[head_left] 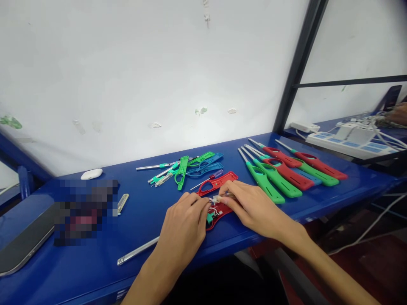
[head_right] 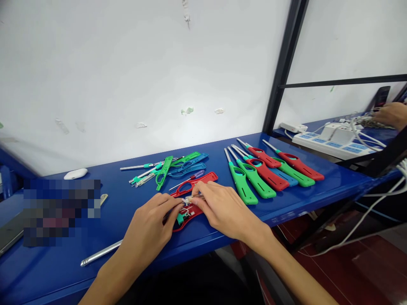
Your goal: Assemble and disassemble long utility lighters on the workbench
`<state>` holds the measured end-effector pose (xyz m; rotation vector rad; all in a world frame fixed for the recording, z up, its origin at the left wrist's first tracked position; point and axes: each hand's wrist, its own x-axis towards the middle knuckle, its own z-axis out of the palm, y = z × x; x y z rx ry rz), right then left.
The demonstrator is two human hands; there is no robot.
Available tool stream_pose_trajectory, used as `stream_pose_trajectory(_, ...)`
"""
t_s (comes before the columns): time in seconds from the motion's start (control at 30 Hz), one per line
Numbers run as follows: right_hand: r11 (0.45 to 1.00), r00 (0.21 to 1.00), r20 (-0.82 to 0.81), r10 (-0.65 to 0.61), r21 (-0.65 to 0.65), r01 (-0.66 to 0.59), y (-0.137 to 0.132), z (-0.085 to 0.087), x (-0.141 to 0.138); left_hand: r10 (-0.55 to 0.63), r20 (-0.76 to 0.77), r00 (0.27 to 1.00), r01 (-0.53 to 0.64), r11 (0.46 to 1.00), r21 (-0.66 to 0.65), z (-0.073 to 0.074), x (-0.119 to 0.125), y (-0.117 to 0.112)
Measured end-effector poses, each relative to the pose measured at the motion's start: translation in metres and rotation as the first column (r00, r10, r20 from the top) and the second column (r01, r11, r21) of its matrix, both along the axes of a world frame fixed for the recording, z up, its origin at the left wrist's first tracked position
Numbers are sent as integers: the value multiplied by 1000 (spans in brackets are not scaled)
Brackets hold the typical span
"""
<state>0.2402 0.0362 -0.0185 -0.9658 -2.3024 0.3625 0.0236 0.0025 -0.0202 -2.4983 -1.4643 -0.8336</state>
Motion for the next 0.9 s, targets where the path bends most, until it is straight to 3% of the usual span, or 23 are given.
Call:
stream_pose_trajectory(0.27, 999, 999, -9, -40, 27, 40, 2, -3, 0, 18, 102, 995, -22, 999, 36, 2, 1, -2)
stream_pose_trajectory(0.6, 1000, 1000, 18, 24, 17, -24, 1, -1, 3, -41, 74, 996, 35, 996, 86, 0, 0, 0)
stream_pose_trajectory(0.9, 999, 998, 49, 29, 39, -31, 1, -4, 2, -25, 48, 999, 20, 995, 93, 1, 2, -1)
